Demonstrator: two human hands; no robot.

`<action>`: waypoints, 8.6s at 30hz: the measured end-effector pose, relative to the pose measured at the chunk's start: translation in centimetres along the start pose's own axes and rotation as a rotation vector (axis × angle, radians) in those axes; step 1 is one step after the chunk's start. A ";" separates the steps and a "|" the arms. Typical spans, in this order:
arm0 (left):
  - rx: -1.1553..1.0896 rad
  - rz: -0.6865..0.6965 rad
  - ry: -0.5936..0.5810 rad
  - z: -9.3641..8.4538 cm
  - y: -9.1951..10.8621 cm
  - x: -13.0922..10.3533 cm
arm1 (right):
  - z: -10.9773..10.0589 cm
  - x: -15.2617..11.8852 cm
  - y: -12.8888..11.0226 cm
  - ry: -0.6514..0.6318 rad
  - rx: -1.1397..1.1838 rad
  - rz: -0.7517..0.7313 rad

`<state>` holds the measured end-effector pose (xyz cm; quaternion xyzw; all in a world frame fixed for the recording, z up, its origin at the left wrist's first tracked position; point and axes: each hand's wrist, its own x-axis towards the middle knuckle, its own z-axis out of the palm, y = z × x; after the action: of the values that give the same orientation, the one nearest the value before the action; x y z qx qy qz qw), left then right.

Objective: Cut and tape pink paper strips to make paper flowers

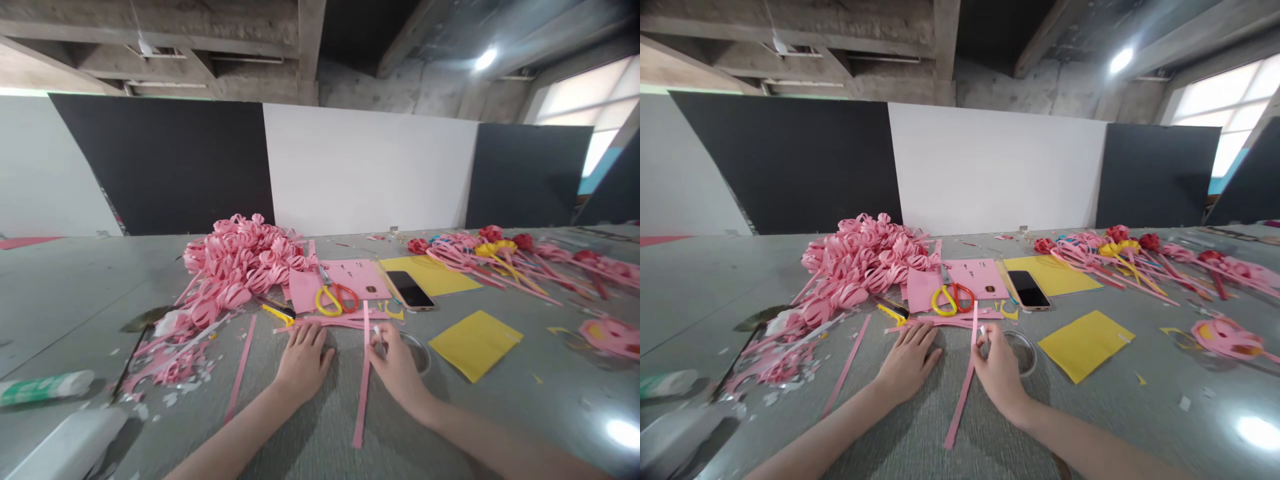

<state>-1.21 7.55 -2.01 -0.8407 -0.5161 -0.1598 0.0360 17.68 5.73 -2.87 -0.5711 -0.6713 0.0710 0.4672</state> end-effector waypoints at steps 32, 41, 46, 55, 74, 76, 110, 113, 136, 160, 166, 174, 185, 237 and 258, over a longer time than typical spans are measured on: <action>-1.381 -0.223 -0.212 -1.3 2.4 0.9 | -0.9 0.2 -1.3 -0.233 0.248 -0.179; -1.353 -0.165 -0.294 -1.0 2.2 0.9 | -1.0 0.3 -1.6 -0.257 0.241 -0.227; -1.339 -0.148 -0.291 -1.0 2.1 0.9 | -0.9 0.3 -1.3 -0.264 0.265 -0.211; -1.340 -0.194 -0.306 -1.4 2.3 0.8 | -0.8 0.1 -1.3 -0.341 0.311 -0.188; -1.321 -0.130 -0.327 -1.3 2.1 0.8 | -0.5 0.1 -1.0 -0.334 0.336 -0.134; -1.316 -0.132 -0.334 -1.2 2.1 0.8 | -0.4 0.1 -0.9 -0.337 0.334 -0.130; -1.165 -0.157 -0.263 -1.7 2.5 0.7 | -0.7 0.0 -1.5 -0.345 0.258 -0.118; -1.118 -0.142 -0.248 -1.7 2.4 0.7 | -0.8 0.0 -1.7 -0.365 0.254 -0.118; -0.891 -0.052 -0.090 -1.3 2.3 0.4 | -0.6 -0.1 -1.9 -0.395 0.107 -0.232; -1.387 -0.458 0.005 -1.0 1.8 0.9 | -1.0 -0.5 -2.2 -0.290 0.131 -0.355; -1.360 -0.456 0.018 -0.9 1.7 0.8 | -0.9 -0.4 -2.1 -0.398 0.238 -0.208; -1.350 -0.414 0.007 -1.0 1.9 1.0 | -0.8 -0.3 -2.2 -0.500 0.245 -0.153; -1.799 -0.368 -0.772 -3.8 1.6 0.4 | -0.1 0.3 -0.4 -0.232 0.327 0.008; 0.149 0.133 -0.145 -0.1 4.4 -1.7 | -0.7 -0.1 -1.5 -0.311 0.207 -0.123; -0.112 0.105 -0.170 -0.7 2.5 -1.1 | -1.0 -1.4 -2.3 -0.466 0.022 -0.492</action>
<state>0.40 5.26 -1.38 -0.8778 -0.4628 -0.1143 -0.0465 16.68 3.37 -1.58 -0.3553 -0.8769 0.0920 0.3104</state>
